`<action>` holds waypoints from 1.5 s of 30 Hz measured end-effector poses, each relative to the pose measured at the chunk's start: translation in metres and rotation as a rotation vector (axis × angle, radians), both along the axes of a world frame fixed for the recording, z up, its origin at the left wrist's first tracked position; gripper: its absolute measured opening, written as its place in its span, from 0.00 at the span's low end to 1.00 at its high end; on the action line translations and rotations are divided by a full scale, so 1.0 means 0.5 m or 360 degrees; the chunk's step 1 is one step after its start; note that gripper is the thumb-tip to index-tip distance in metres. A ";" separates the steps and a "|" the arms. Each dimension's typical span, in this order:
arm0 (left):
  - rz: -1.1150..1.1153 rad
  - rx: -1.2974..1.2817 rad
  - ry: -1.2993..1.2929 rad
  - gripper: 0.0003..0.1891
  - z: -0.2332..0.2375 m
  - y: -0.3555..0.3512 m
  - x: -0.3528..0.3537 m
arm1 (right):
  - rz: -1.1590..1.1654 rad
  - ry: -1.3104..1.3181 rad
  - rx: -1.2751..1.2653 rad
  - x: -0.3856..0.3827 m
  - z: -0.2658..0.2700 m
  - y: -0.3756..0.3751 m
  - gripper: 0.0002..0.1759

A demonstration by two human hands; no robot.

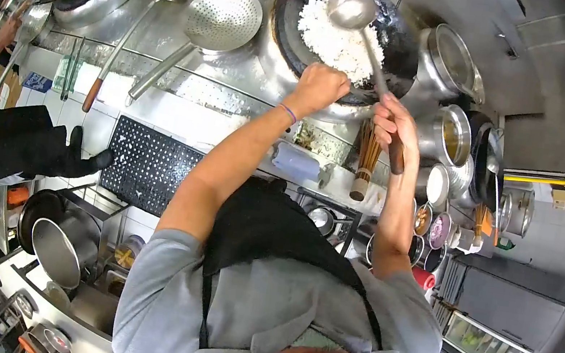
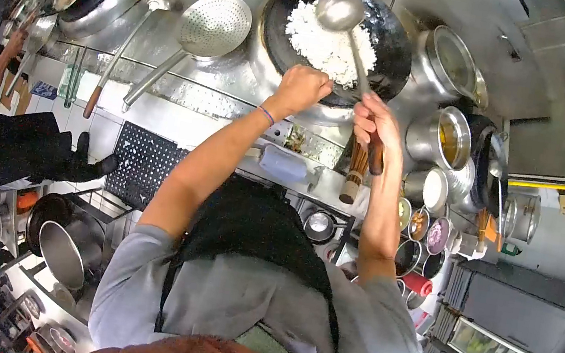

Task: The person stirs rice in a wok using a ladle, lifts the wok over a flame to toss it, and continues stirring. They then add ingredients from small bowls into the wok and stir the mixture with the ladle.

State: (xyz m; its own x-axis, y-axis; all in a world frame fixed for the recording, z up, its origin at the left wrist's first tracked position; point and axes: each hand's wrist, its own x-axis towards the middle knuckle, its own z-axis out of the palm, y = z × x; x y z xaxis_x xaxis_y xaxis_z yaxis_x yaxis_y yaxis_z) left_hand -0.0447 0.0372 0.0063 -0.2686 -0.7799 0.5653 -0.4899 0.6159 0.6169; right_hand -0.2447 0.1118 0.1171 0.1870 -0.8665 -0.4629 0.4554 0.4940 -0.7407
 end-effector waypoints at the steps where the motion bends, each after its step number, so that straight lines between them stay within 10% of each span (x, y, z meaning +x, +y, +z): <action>1: -0.0009 -0.0015 0.0014 0.14 -0.003 0.001 -0.001 | -0.0027 0.0040 -0.0117 0.005 0.009 0.025 0.12; 6: -0.0022 -0.0034 0.0075 0.15 -0.001 -0.003 0.004 | -0.0007 -0.0863 -0.0187 -0.013 -0.107 0.074 0.24; 10: -0.0027 0.0021 0.0007 0.15 0.002 0.008 -0.005 | -0.0052 0.0639 -0.0003 -0.003 -0.087 -0.001 0.14; 14: -0.0016 0.0012 -0.0039 0.15 0.006 0.001 0.002 | -0.0203 0.2369 -0.1350 -0.010 -0.141 -0.097 0.18; 16: -0.0067 0.0031 -0.0072 0.15 0.004 -0.001 0.002 | -0.0069 0.2558 -0.0907 0.027 -0.120 -0.102 0.30; 22: -0.0240 0.0171 -0.0586 0.18 0.027 -0.044 0.001 | 0.0671 0.2264 -0.0943 -0.035 -0.063 0.072 0.35; 26: -0.0127 0.0209 -0.0588 0.18 0.025 -0.035 -0.006 | 0.0812 0.2971 -0.0457 -0.065 0.056 0.248 0.34; 33: -0.0304 -0.0024 -0.0309 0.17 0.121 0.185 0.019 | 0.0362 0.3131 -0.0655 -0.080 0.006 0.254 0.33; 39: -0.0168 0.0113 -0.0650 0.18 0.048 0.036 0.017 | 0.0528 0.2980 -0.0767 -0.128 0.191 0.352 0.31; 45: -0.0252 -0.0088 -0.0416 0.17 0.248 0.120 0.031 | 0.0800 0.3093 -0.0672 -0.128 0.298 0.370 0.30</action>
